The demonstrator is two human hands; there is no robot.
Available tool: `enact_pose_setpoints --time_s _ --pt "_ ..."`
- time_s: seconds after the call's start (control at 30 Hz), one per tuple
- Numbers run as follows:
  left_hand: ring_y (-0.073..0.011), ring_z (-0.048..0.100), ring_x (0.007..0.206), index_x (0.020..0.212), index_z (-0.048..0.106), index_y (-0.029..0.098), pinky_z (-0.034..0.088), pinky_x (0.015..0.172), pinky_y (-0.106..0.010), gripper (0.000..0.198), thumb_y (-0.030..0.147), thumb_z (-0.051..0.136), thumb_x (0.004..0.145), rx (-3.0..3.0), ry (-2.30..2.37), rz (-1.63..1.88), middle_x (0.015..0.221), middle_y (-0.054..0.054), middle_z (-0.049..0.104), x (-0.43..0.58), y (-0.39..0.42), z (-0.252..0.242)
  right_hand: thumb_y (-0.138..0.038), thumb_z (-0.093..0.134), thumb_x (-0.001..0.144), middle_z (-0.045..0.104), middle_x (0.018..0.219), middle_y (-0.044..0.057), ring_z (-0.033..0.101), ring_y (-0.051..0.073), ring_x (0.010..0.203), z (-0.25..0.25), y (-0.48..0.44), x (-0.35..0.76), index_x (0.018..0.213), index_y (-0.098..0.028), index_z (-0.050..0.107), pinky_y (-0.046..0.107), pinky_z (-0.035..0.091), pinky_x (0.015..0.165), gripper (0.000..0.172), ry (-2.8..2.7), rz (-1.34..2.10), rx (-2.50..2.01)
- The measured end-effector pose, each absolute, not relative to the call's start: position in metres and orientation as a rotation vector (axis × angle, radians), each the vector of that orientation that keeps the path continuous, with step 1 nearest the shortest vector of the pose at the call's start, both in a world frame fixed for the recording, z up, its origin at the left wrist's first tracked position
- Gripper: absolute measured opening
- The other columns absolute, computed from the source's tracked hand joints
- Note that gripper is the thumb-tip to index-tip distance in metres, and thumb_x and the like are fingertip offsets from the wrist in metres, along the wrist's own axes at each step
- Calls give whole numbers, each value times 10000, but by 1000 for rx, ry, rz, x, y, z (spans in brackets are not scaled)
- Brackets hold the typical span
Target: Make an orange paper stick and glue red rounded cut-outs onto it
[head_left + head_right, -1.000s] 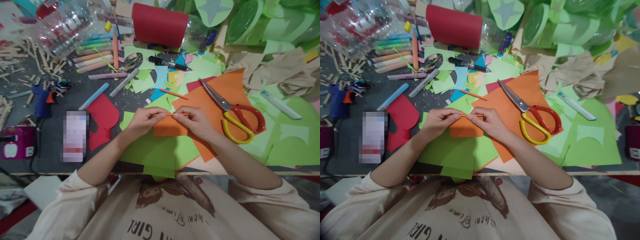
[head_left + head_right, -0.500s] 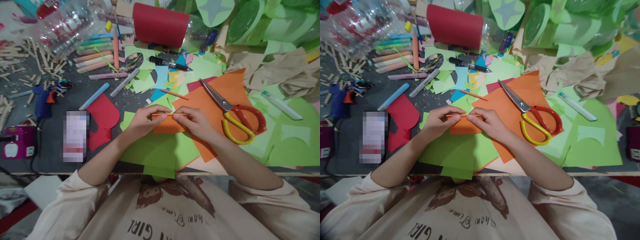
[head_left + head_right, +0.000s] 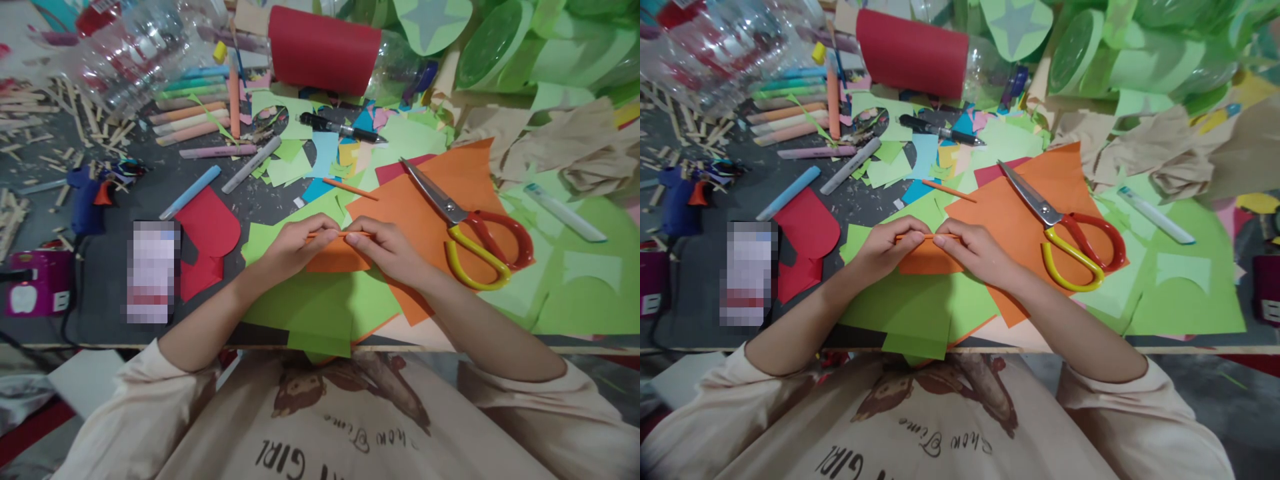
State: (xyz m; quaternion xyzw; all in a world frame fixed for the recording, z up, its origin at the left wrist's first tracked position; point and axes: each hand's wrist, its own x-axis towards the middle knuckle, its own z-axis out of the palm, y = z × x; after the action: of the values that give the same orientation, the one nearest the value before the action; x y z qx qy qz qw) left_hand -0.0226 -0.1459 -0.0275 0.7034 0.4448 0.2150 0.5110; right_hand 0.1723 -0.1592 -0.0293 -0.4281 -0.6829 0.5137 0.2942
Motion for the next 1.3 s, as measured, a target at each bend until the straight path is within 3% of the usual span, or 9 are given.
enact_pose_setpoints --time_s 0.4,0.77,1.0,1.3 --pt "-130 632 792 875 689 187 456 725 -175 396 513 465 880 1743 1121 459 866 -12 721 -22 -146 -25 -615 442 893 402 585 -47 346 96 526 -27 -159 172 703 -201 504 248 301 517 460 -1770 1393 -1177" --pt "-132 644 822 924 698 202 459 756 -171 320 463 527 855 1773 1137 487 915 -9 730 -23 -145 -25 -465 480 920 478 652 -34 407 106 565 -30 -159 174 782 -203 519 257 334 571 298 -1808 1373 -1166" --pt "-105 591 668 834 709 177 416 629 -176 362 431 459 894 1823 1211 475 797 2 724 -23 -144 -25 -433 496 915 489 668 -32 441 113 595 -31 -159 174 795 -203 511 261 343 588 260 -1780 1365 -1180" --pt "-139 671 831 905 725 193 481 766 -185 264 386 551 857 1745 1171 587 917 -16 753 -22 -145 -28 -446 561 875 509 653 -38 496 108 555 -34 -159 174 802 -204 513 259 408 580 257 -1631 1514 -1201"
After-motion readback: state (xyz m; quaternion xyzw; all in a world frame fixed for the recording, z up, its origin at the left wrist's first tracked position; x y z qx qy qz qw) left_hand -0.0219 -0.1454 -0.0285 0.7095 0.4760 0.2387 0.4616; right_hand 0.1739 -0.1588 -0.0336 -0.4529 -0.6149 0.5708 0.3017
